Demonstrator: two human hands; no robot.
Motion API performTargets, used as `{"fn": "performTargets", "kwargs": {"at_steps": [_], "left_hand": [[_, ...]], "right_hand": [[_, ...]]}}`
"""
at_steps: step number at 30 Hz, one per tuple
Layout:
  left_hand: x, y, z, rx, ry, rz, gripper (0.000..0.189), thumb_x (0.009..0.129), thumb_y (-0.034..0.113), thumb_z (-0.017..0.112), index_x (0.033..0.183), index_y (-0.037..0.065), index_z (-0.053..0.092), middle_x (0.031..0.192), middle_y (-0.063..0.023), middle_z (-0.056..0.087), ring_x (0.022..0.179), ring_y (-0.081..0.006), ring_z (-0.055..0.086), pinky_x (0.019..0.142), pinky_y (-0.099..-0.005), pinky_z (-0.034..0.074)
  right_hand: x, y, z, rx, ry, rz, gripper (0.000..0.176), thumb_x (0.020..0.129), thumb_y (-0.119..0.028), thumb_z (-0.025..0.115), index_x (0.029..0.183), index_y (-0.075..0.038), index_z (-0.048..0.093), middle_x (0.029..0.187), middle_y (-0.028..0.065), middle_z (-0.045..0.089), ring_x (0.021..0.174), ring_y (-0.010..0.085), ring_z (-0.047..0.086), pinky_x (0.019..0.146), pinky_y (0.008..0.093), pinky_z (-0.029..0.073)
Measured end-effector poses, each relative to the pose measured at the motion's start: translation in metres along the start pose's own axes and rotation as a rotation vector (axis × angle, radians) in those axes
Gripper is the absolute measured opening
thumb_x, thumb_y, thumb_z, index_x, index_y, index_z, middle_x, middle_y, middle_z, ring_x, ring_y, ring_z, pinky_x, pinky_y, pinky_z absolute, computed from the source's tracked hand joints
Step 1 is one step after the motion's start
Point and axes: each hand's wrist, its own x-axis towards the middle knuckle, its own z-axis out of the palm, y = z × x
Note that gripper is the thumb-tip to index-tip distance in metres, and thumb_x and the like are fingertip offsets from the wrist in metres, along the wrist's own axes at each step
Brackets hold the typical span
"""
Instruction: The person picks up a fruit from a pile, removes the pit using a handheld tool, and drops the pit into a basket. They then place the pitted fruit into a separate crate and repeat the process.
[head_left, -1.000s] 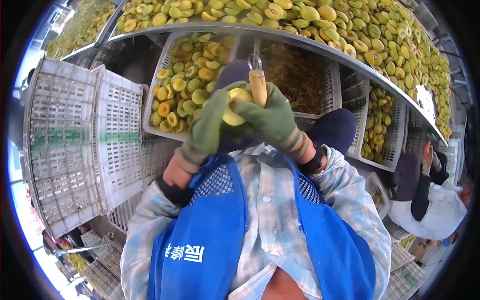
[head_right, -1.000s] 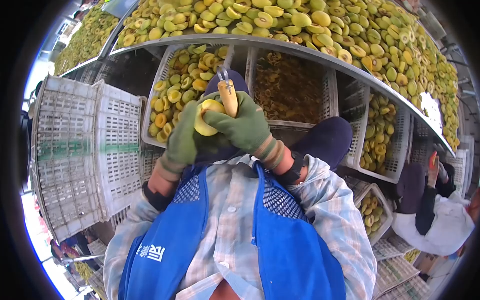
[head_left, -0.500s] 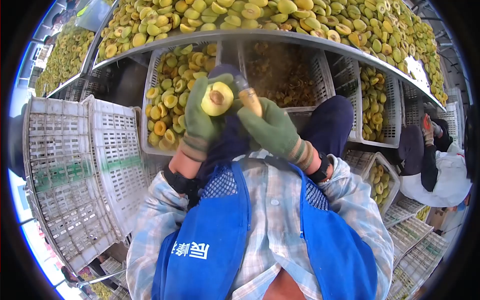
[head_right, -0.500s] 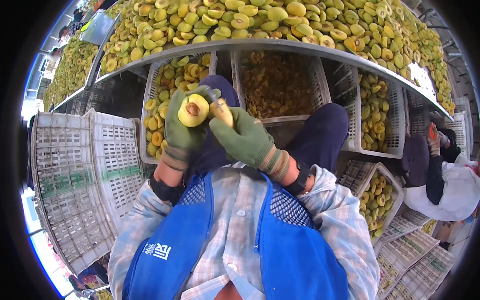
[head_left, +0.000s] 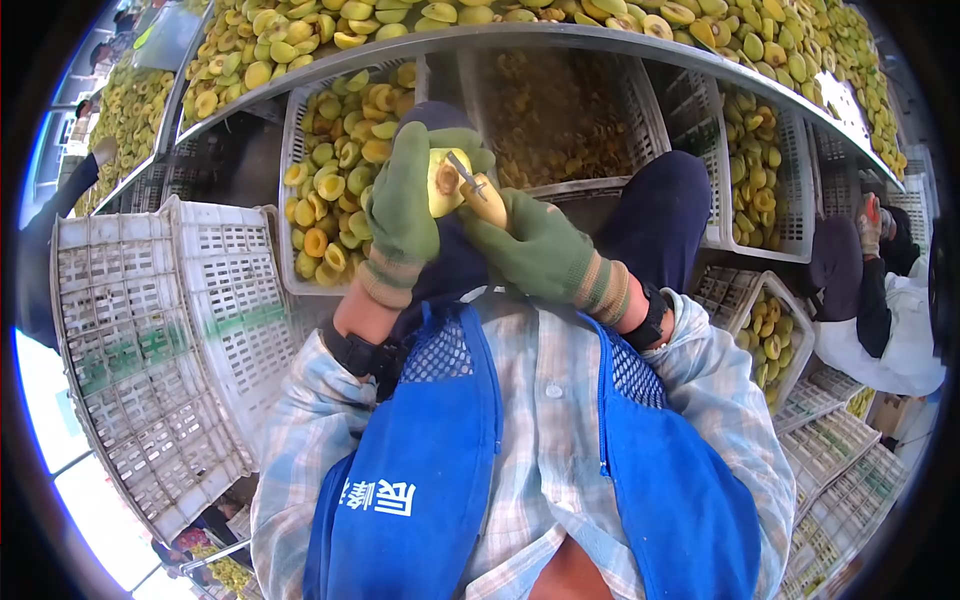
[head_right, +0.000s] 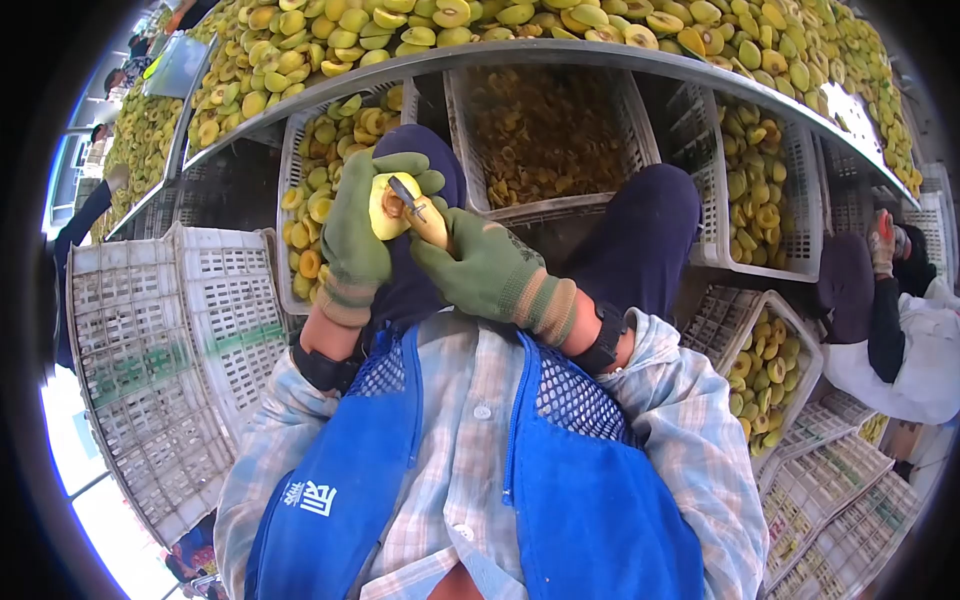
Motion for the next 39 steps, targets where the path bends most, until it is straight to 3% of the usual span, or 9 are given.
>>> {"fn": "performTargets", "kwargs": {"at_steps": [7,14,19,22,25,29,32,35,39], "left_hand": [[0.001,-0.007,-0.009,0.192,-0.026,-0.079,0.059,0.102,0.046,0.031,0.110,-0.007,0.057,0.103,-0.0180,0.064,0.091,-0.0293,0.067,0.082,-0.0387,0.056],[-0.002,0.003,-0.005,-0.037,0.028,-0.186,0.056,0.102,0.043,0.033,0.110,-0.006,0.058,0.101,-0.0178,0.065,0.093,-0.0270,0.066,0.081,-0.0376,0.056],[0.000,0.018,0.004,0.331,-0.021,0.048,0.059,0.103,0.044,0.030,0.113,-0.007,0.056,0.106,-0.0178,0.064,0.098,-0.0270,0.064,0.086,-0.0375,0.054],[0.011,0.025,-0.002,0.264,-0.058,0.000,0.034,0.102,0.028,0.039,0.119,0.003,0.055,0.107,-0.0167,0.063,0.094,-0.0240,0.066,0.073,-0.0304,0.056],[0.017,0.045,0.000,0.590,-0.139,0.067,0.038,0.099,0.033,0.042,0.119,0.004,0.056,0.108,-0.0149,0.064,0.093,-0.0217,0.067,0.070,-0.0279,0.056],[0.029,0.065,0.011,0.446,-0.043,0.020,0.039,0.100,0.030,0.040,0.119,-0.001,0.054,0.109,-0.0135,0.065,0.095,-0.0206,0.066,0.068,-0.0280,0.056],[0.040,0.074,-0.010,0.928,-0.303,0.464,0.043,0.105,0.028,0.034,0.120,-0.007,0.052,0.114,-0.0174,0.061,0.100,-0.0242,0.065,0.084,-0.0345,0.055],[0.036,0.083,-0.024,0.739,-0.212,0.313,0.037,0.104,0.023,0.037,0.118,-0.007,0.053,0.107,-0.0159,0.064,0.094,-0.0215,0.067,0.080,-0.0332,0.056],[0.021,0.084,-0.086,0.395,0.123,-0.204,0.051,0.100,0.045,0.043,0.111,-0.002,0.060,0.094,-0.0108,0.068,0.074,-0.0167,0.067,0.064,-0.0255,0.055]], "right_hand": [[0.006,0.028,-0.009,-0.322,-0.060,-0.083,0.041,0.090,-0.038,0.055,0.106,0.000,0.057,0.085,0.0223,0.065,0.079,0.0346,0.065,0.072,0.0420,0.049],[0.001,0.030,0.004,0.093,-0.069,-0.077,0.032,0.091,-0.032,0.058,0.101,-0.002,0.055,0.074,0.0114,0.063,0.065,0.0201,0.063,0.059,0.0334,0.048],[0.001,0.023,0.008,0.569,-0.171,0.038,0.023,0.091,-0.024,0.059,0.096,-0.002,0.054,0.065,0.0006,0.058,0.050,0.0059,0.052,0.045,0.0238,0.041],[0.000,0.012,0.003,0.489,-0.139,0.056,0.024,0.091,-0.024,0.059,0.095,-0.001,0.053,0.065,0.0024,0.059,0.050,0.0081,0.054,0.045,0.0248,0.043],[0.003,-0.001,-0.003,0.437,-0.167,0.074,0.026,0.091,-0.027,0.057,0.095,-0.001,0.054,0.064,0.0031,0.059,0.050,0.0092,0.056,0.045,0.0250,0.045],[0.014,-0.011,-0.009,0.449,-0.182,0.005,0.031,0.091,-0.030,0.056,0.096,0.000,0.055,0.064,0.0038,0.060,0.049,0.0111,0.057,0.043,0.0253,0.046],[0.022,-0.017,-0.015,0.483,-0.226,-0.033,0.033,0.091,-0.032,0.056,0.098,0.000,0.056,0.066,0.0043,0.060,0.049,0.0115,0.057,0.043,0.0252,0.046],[0.022,-0.023,-0.019,0.502,-0.259,-0.044,0.033,0.090,-0.032,0.057,0.099,0.000,0.056,0.067,0.0050,0.060,0.049,0.0111,0.056,0.043,0.0249,0.045],[0.017,-0.007,-0.022,0.427,-0.173,-0.002,0.034,0.089,-0.032,0.063,0.100,-0.002,0.055,0.065,0.0030,0.058,0.046,0.0095,0.052,0.040,0.0240,0.041]]}}
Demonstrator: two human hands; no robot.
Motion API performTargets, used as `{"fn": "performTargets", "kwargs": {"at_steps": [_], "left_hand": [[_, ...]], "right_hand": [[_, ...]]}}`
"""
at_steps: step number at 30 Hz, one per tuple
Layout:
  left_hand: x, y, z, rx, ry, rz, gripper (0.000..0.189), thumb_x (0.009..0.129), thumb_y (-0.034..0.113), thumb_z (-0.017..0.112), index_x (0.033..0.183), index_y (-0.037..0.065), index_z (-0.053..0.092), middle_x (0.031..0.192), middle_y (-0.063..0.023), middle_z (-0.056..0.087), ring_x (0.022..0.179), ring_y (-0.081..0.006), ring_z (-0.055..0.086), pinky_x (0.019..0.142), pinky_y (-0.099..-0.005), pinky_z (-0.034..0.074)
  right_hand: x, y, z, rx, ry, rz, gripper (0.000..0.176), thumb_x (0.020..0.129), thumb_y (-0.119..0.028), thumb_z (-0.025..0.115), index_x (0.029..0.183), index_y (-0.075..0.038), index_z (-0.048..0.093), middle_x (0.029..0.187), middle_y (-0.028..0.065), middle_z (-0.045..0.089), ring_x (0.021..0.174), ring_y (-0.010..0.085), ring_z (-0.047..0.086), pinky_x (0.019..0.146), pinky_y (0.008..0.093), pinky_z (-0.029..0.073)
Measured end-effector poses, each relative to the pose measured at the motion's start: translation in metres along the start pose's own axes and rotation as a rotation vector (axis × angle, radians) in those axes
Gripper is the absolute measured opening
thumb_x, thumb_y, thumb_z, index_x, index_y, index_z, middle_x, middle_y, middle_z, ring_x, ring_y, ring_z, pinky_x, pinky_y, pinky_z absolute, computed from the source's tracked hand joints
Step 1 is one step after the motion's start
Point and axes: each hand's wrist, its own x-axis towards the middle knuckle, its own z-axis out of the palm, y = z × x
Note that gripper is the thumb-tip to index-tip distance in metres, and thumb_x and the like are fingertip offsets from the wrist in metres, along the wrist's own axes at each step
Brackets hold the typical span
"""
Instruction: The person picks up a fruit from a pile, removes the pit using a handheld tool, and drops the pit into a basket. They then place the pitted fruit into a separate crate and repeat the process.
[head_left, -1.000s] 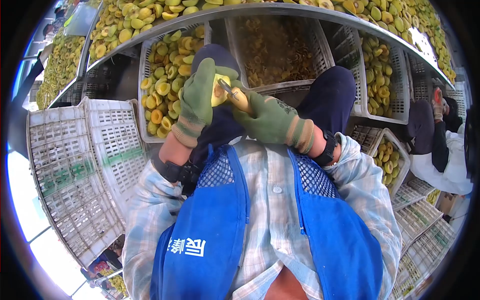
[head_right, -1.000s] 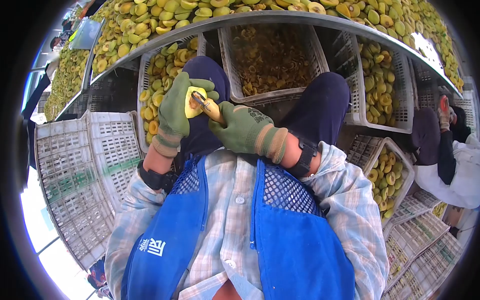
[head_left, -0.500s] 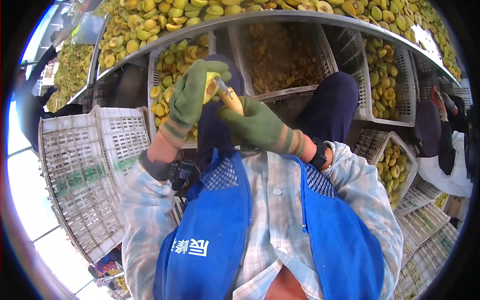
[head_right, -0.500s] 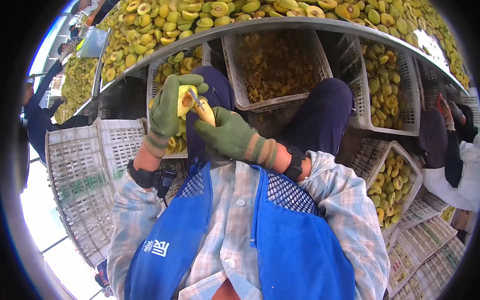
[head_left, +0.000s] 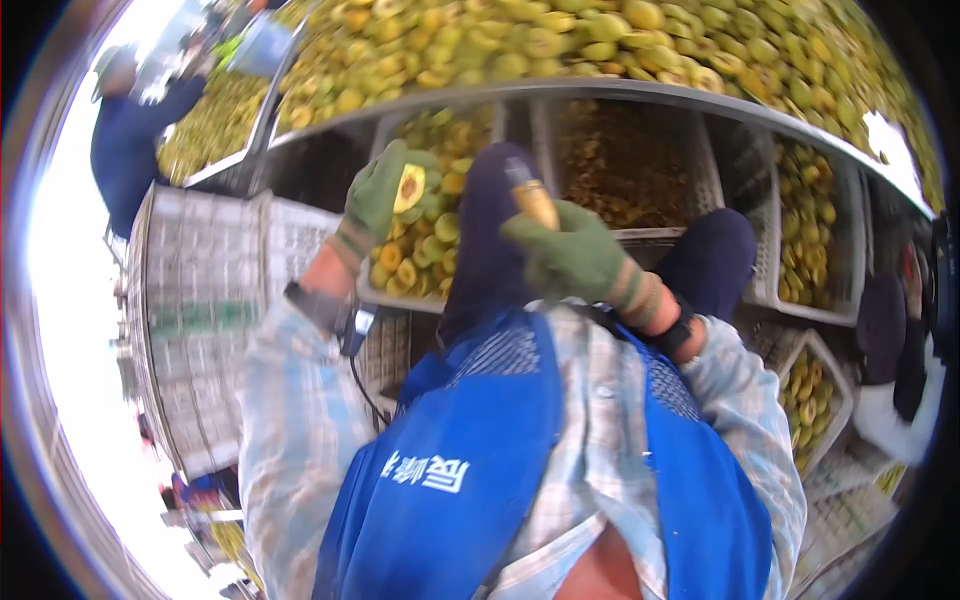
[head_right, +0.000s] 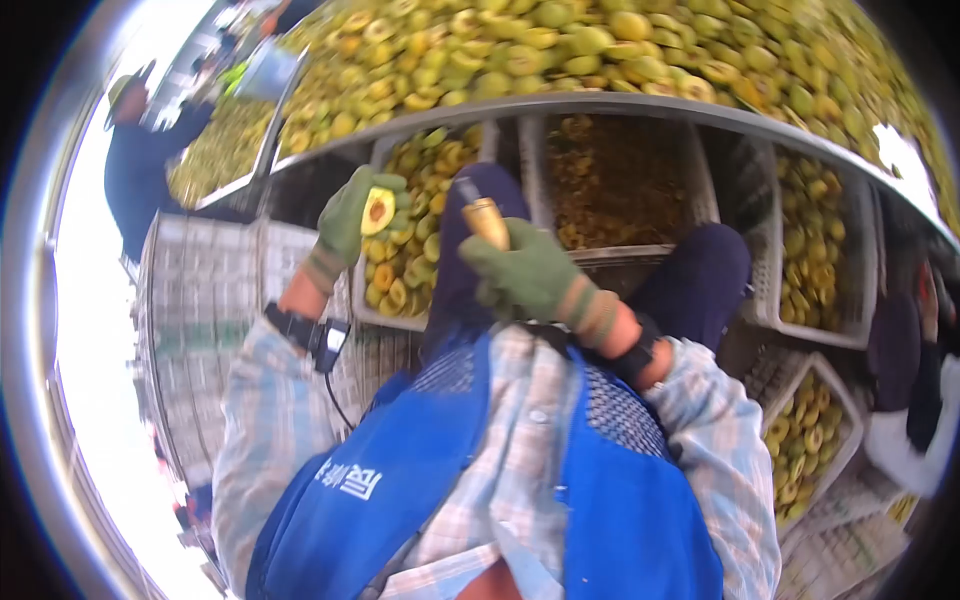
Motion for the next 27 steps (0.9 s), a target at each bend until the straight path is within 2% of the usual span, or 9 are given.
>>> {"fn": "performTargets", "kwargs": {"at_steps": [4,8,10,12,15,16,21,25,27], "left_hand": [[-0.029,-0.025,-0.043,0.122,0.192,-0.082,0.053,0.098,0.051,0.043,0.111,0.004,0.063,0.092,-0.0086,0.067,0.074,-0.0155,0.067,0.061,-0.0264,0.055],[-0.070,-0.082,-0.108,0.718,-0.047,0.340,0.039,0.097,0.039,0.050,0.109,0.004,0.063,0.093,-0.0065,0.066,0.080,-0.0159,0.065,0.065,-0.0288,0.055],[-0.090,-0.077,-0.111,0.826,-0.102,0.114,0.041,0.098,0.040,0.047,0.107,0.004,0.064,0.091,-0.0055,0.066,0.078,-0.0148,0.063,0.064,-0.0293,0.054],[-0.120,-0.027,-0.093,0.772,-0.118,-0.537,0.035,0.097,0.034,0.049,0.106,0.004,0.064,0.092,-0.0051,0.065,0.078,-0.0141,0.062,0.064,-0.0299,0.053],[-0.125,-0.021,-0.165,1.174,-0.319,0.327,0.031,0.096,0.030,0.049,0.107,0.004,0.064,0.094,-0.0052,0.064,0.076,-0.0134,0.062,0.065,-0.0271,0.053],[-0.121,0.002,-0.173,1.180,-0.230,0.369,0.034,0.097,0.031,0.047,0.109,0.005,0.064,0.095,-0.0059,0.064,0.075,-0.0139,0.062,0.064,-0.0262,0.052],[-0.098,0.078,-0.182,0.505,0.441,-0.111,0.055,0.098,0.051,0.038,0.116,0.005,0.063,0.099,-0.0114,0.068,0.074,-0.0142,0.066,0.064,-0.0242,0.052],[-0.033,0.104,-0.149,0.318,0.282,-0.012,0.059,0.098,0.053,0.038,0.116,0.002,0.062,0.096,-0.0115,0.070,0.066,-0.0144,0.067,0.049,-0.0189,0.046],[0.007,0.124,-0.110,0.248,0.129,-0.052,0.058,0.099,0.050,0.037,0.115,0.000,0.062,0.095,-0.0131,0.070,0.067,-0.0182,0.069,0.051,-0.0202,0.050]], "right_hand": [[-0.013,0.010,-0.008,0.064,0.027,0.070,0.023,0.089,-0.026,0.064,0.093,-0.004,0.056,0.059,0.0017,0.054,0.042,0.0091,0.049,0.038,0.0237,0.038],[-0.026,0.018,-0.014,0.025,0.111,0.086,0.026,0.092,-0.025,0.060,0.104,-0.001,0.059,0.059,0.0034,0.056,0.043,0.0103,0.049,0.038,0.0243,0.038],[-0.034,0.018,-0.018,-0.025,0.135,0.077,0.028,0.094,-0.023,0.055,0.108,0.000,0.060,0.059,0.0034,0.055,0.045,0.0095,0.049,0.039,0.0238,0.038],[-0.042,0.021,-0.024,-0.103,0.146,0.054,0.030,0.097,-0.021,0.047,0.110,0.002,0.061,0.059,0.0029,0.053,0.047,0.0074,0.049,0.042,0.0225,0.038],[-0.047,0.024,-0.025,-0.027,0.228,0.083,0.030,0.095,-0.022,0.053,0.111,0.002,0.060,0.058,0.0037,0.054,0.046,0.0092,0.048,0.043,0.0233,0.039],[-0.047,0.023,-0.027,0.007,0.250,0.104,0.028,0.094,-0.022,0.057,0.110,0.002,0.059,0.057,0.0046,0.055,0.045,0.0106,0.049,0.043,0.0241,0.039],[-0.029,0.013,-0.035,-0.076,0.350,0.128,0.034,0.098,-0.028,0.052,0.113,0.002,0.059,0.056,0.0017,0.052,0.047,0.0077,0.045,0.044,0.0227,0.035],[0.004,-0.011,-0.033,-0.100,0.267,0.187,0.023,0.095,-0.021,0.057,0.108,-0.001,0.060,0.050,0.0035,0.053,0.042,0.0091,0.047,0.042,0.0235,0.037],[0.020,-0.026,-0.027,-0.115,0.188,0.148,0.026,0.093,-0.022,0.061,0.109,-0.002,0.060,0.063,0.0005,0.057,0.048,0.0083,0.051,0.044,0.0233,0.041]]}}
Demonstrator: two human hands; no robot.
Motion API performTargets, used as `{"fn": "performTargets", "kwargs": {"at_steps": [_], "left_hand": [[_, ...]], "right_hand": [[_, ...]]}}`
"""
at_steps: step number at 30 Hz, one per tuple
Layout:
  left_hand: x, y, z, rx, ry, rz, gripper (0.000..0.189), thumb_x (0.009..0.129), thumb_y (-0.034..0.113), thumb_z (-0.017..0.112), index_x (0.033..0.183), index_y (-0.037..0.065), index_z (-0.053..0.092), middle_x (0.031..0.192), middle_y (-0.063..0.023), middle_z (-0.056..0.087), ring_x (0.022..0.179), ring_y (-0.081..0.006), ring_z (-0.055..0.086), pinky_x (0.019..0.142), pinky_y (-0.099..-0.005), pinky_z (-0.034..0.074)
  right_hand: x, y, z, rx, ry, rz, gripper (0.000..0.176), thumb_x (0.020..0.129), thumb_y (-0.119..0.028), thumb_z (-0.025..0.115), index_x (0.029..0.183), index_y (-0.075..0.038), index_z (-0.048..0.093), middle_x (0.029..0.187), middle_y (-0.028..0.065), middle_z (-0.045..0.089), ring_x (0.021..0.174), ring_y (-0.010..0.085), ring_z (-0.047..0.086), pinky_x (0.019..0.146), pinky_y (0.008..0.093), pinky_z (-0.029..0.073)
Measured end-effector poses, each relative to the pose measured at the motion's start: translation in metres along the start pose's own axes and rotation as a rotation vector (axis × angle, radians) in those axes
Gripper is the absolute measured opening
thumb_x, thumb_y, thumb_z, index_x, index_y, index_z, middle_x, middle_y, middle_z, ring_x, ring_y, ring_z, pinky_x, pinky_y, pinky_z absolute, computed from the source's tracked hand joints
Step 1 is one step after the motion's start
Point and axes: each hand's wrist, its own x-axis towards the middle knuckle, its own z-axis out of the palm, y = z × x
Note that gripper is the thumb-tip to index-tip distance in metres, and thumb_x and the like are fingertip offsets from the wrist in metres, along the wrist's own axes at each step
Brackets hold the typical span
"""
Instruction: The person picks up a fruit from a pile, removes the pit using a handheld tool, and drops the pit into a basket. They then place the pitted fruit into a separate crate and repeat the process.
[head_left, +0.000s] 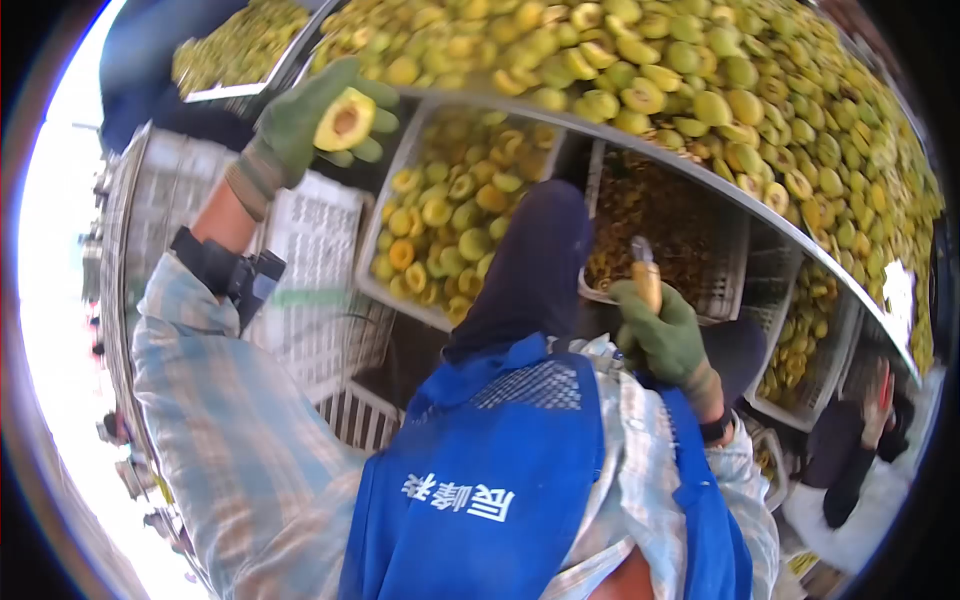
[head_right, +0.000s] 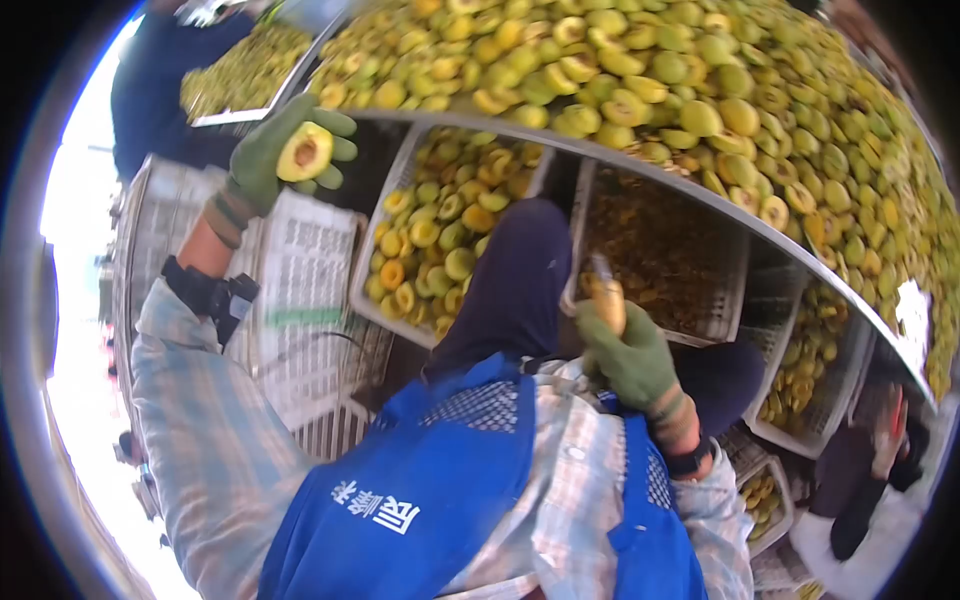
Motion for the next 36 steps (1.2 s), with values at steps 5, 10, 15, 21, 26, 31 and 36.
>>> {"fn": "performTargets", "kwargs": {"at_steps": [5,10,15,21,26,31,36], "left_hand": [[0.058,-0.006,0.117,-0.543,-0.359,0.090,0.056,0.100,0.044,0.036,0.118,-0.005,0.058,0.101,-0.0187,0.068,0.081,-0.0258,0.069,0.066,-0.0332,0.058],[0.039,-0.028,0.215,-0.754,-0.377,0.214,0.055,0.102,0.038,0.033,0.117,-0.011,0.054,0.110,-0.0229,0.063,0.098,-0.0321,0.064,0.088,-0.0422,0.053],[0.016,-0.031,0.249,-0.648,-0.285,0.341,0.051,0.103,0.034,0.032,0.117,-0.009,0.054,0.106,-0.0204,0.064,0.095,-0.0303,0.064,0.086,-0.0419,0.054],[0.022,-0.045,0.253,0.125,-0.057,1.056,0.024,0.096,0.015,0.045,0.104,-0.003,0.060,0.098,-0.0140,0.064,0.081,-0.0188,0.064,0.072,-0.0305,0.053],[0.008,-0.041,0.258,-0.321,-0.170,0.369,0.014,0.082,0.007,0.060,0.095,0.005,0.063,0.084,-0.0051,0.063,0.077,-0.0157,0.064,0.068,-0.0276,0.052],[0.025,-0.065,0.245,0.190,-0.051,1.075,0.014,0.077,0.014,0.063,0.088,0.006,0.067,0.080,-0.0072,0.064,0.073,-0.0217,0.063,0.065,-0.0328,0.050],[0.021,-0.060,0.232,-0.107,-0.491,0.420,0.050,0.101,0.033,0.040,0.109,-0.012,0.059,0.098,-0.0204,0.067,0.087,-0.0269,0.067,0.079,-0.0381,0.057]], "right_hand": [[0.013,-0.036,0.029,0.135,-0.033,-0.113,0.029,0.091,-0.026,0.063,0.111,-0.006,0.060,0.070,-0.0024,0.057,0.056,0.0055,0.054,0.047,0.0222,0.042],[0.007,-0.042,0.027,0.045,-0.014,-0.144,0.023,0.090,-0.027,0.061,0.097,-0.005,0.058,0.070,-0.0016,0.058,0.056,0.0057,0.054,0.049,0.0233,0.043],[-0.005,-0.024,0.025,-0.031,0.113,-0.226,0.025,0.089,-0.026,0.060,0.097,-0.003,0.058,0.072,0.0023,0.061,0.065,0.0080,0.058,0.058,0.0282,0.048],[0.003,0.022,0.018,-0.122,0.220,-0.454,0.026,0.090,-0.025,0.060,0.105,-0.004,0.061,0.079,0.0139,0.065,0.068,0.0231,0.064,0.063,0.0375,0.051],[0.007,0.033,0.010,-0.218,0.061,-0.429,0.018,0.089,-0.018,0.060,0.101,-0.004,0.061,0.074,0.0117,0.059,0.063,0.0189,0.061,0.058,0.0337,0.049],[-0.007,0.014,0.018,-0.571,0.183,-0.460,0.030,0.088,-0.028,0.061,0.102,-0.002,0.058,0.084,0.0265,0.065,0.080,0.0404,0.065,0.065,0.0460,0.050],[-0.013,0.004,0.015,-0.647,0.092,-0.274,0.034,0.088,-0.035,0.060,0.100,-0.003,0.059,0.086,0.0221,0.066,0.081,0.0379,0.065,0.071,0.0442,0.050]]}}
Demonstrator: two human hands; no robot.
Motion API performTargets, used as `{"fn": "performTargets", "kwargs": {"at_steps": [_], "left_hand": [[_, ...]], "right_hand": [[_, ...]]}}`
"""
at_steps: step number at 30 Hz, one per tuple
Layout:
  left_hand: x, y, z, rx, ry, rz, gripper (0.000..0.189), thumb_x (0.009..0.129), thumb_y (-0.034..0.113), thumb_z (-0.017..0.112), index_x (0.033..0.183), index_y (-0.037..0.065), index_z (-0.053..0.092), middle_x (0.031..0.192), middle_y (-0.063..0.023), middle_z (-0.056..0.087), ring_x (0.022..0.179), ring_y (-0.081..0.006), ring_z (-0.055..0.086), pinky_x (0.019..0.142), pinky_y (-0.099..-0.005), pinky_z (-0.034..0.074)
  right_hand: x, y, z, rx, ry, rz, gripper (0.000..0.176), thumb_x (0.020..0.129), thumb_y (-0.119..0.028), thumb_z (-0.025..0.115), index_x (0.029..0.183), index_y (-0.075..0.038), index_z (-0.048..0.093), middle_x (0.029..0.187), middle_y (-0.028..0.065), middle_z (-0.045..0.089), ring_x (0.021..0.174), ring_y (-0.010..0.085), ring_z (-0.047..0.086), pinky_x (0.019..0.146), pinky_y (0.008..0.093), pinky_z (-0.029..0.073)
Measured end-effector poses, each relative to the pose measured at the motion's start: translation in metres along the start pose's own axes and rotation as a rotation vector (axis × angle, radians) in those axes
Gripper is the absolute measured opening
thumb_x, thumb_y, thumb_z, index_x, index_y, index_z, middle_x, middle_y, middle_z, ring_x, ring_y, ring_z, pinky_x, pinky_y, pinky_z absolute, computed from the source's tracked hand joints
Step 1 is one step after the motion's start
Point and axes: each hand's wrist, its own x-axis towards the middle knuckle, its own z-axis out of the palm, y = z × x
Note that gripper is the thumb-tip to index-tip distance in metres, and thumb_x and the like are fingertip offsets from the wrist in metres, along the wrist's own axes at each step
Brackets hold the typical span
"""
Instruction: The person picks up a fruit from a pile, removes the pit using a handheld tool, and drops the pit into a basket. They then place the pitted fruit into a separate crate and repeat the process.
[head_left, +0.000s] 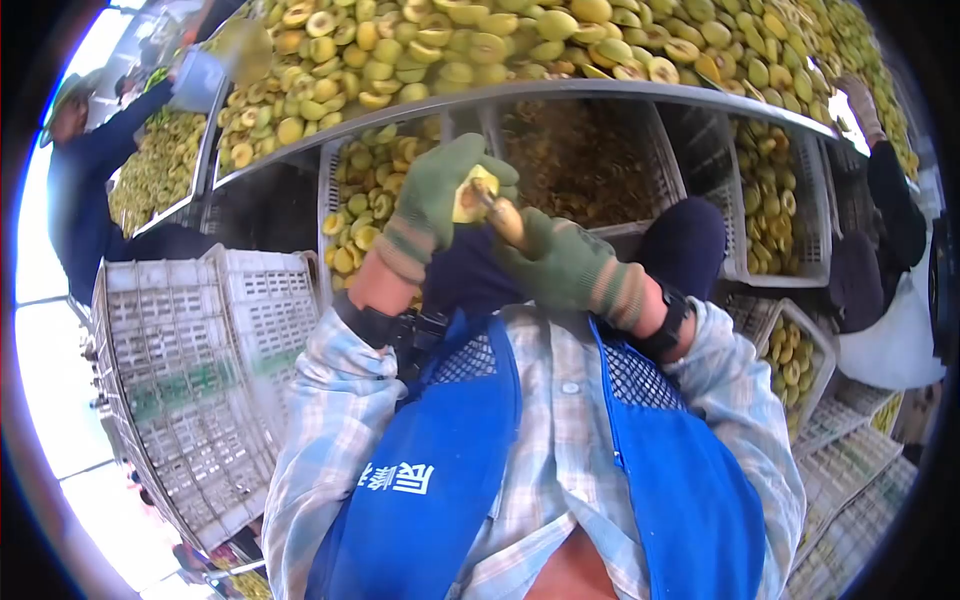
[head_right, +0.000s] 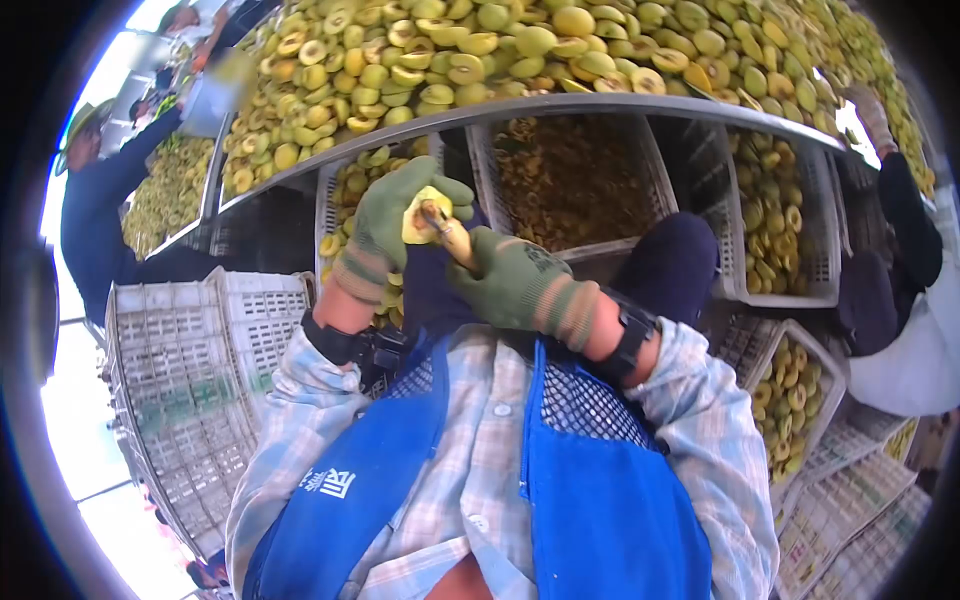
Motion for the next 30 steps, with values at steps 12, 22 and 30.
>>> {"fn": "performTargets", "kwargs": {"at_steps": [12,22,30], "left_hand": [[-0.024,-0.001,0.036,-0.204,0.396,0.207,0.027,0.097,0.017,0.045,0.111,-0.002,0.060,0.103,-0.0081,0.065,0.088,-0.0133,0.061,0.076,-0.0277,0.050],[-0.023,0.008,0.034,-0.381,0.352,-0.156,0.026,0.095,0.019,0.048,0.091,0.000,0.065,0.085,-0.0085,0.066,0.077,-0.0156,0.064,0.072,-0.0286,0.051],[-0.027,-0.013,0.018,-0.290,0.178,-0.146,0.021,0.094,0.018,0.052,0.098,0.002,0.064,0.091,-0.0089,0.067,0.083,-0.0204,0.066,0.073,-0.0329,0.053]], "right_hand": [[0.004,0.009,0.003,0.597,-0.261,0.035,0.024,0.091,-0.020,0.060,0.104,0.000,0.057,0.070,0.0030,0.060,0.059,0.0092,0.059,0.051,0.0274,0.047],[0.004,0.004,-0.002,0.490,-0.420,0.245,0.024,0.089,-0.021,0.062,0.101,-0.001,0.056,0.070,0.0064,0.061,0.060,0.0137,0.062,0.053,0.0297,0.051],[0.029,0.036,0.012,0.082,-0.344,-0.480,0.020,0.082,-0.013,0.064,0.101,-0.005,0.063,0.097,0.0046,0.061,0.097,0.0241,0.059,0.090,0.0398,0.046]]}}
